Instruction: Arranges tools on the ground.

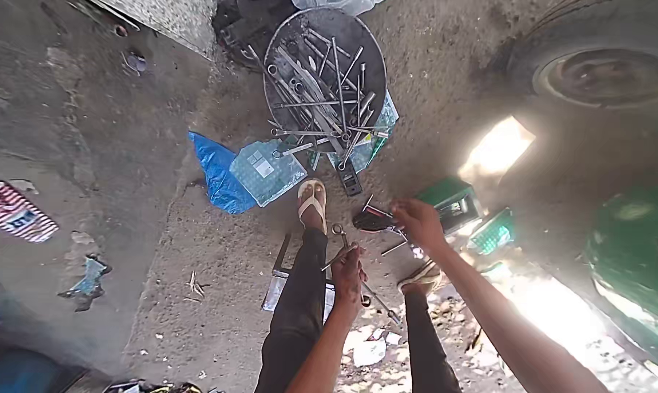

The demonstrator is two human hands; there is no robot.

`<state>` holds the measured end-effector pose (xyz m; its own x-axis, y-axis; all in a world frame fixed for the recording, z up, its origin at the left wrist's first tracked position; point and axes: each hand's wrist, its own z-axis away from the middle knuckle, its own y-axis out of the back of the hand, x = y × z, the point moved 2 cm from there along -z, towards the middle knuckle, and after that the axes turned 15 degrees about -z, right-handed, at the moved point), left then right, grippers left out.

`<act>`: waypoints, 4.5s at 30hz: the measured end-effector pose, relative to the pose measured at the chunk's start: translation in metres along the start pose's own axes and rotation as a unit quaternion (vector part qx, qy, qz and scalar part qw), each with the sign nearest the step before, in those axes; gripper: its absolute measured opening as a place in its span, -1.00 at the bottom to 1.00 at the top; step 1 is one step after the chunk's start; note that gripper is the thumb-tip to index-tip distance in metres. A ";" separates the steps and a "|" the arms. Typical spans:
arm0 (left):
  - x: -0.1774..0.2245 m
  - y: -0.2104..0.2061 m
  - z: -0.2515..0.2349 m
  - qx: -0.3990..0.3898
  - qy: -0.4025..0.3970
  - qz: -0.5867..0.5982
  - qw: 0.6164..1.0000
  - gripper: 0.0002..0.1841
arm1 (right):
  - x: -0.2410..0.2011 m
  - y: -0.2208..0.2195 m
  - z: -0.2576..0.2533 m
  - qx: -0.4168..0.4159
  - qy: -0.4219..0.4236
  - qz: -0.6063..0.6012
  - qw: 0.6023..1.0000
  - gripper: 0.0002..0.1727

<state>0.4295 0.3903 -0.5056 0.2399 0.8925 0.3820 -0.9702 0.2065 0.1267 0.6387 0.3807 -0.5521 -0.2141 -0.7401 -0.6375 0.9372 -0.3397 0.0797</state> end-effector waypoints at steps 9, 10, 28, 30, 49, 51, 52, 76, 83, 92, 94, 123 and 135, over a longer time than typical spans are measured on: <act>0.053 0.026 -0.023 -0.093 0.124 -0.057 0.986 -0.79 | -0.026 -0.034 -0.265 0.161 -0.070 0.194 0.965 -0.26; 0.059 0.029 -0.026 -0.095 0.126 -0.064 0.985 -0.79 | -0.027 -0.040 -0.272 0.157 -0.090 0.213 0.960 -0.28; 0.100 0.046 -0.040 -0.074 0.098 -0.077 0.989 -0.70 | -0.090 -0.092 -0.289 0.114 0.100 0.309 0.939 -0.61; 0.104 0.046 -0.041 -0.077 0.093 -0.073 0.990 -0.69 | -0.089 -0.101 -0.296 0.118 0.136 0.307 0.934 -0.56; 0.113 0.039 -0.042 -0.117 0.117 -0.109 0.980 -0.59 | -0.087 -0.100 -0.282 0.184 0.079 0.080 0.976 -0.66; 0.112 0.036 -0.040 -0.121 0.122 -0.115 0.978 -0.59 | -0.065 -0.102 -0.264 0.183 0.039 0.013 0.982 -0.65; 0.111 0.035 -0.039 -0.124 0.122 -0.121 0.977 -0.58 | -0.052 -0.104 -0.255 0.180 0.025 -0.010 0.983 -0.66; 0.032 -0.013 -0.011 -0.094 -0.002 -0.049 0.994 -0.89 | 0.084 -0.056 -0.129 -0.112 -0.156 0.258 0.947 -0.68; -0.004 -0.034 0.001 -0.085 0.068 -0.079 0.991 -0.77 | 0.076 -0.015 -0.111 -0.056 -0.134 0.207 0.967 -0.70; 0.031 -0.016 -0.007 -0.012 0.085 -0.015 0.996 -0.62 | 0.054 -0.092 -0.145 -0.088 -0.055 0.161 0.981 -0.63; 0.046 -0.007 -0.013 0.000 0.075 0.006 0.997 -0.61 | 0.023 -0.133 -0.173 -0.115 0.006 0.142 0.983 -0.54; 0.098 0.036 -0.040 -0.003 0.147 0.202 0.968 -0.56 | -0.173 -0.151 -0.051 -0.188 0.159 -0.259 0.934 -0.73; 0.064 0.007 -0.021 -0.309 0.001 0.295 0.904 0.03 | -0.066 -0.027 0.095 -0.271 0.157 -0.151 0.937 -0.43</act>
<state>0.4377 0.4574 -0.4992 -0.3254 0.9211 0.2140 -0.7631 -0.1221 -0.6347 0.6009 0.3838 -0.4392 -0.4811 -0.4209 -0.7690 0.8670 -0.0985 -0.4885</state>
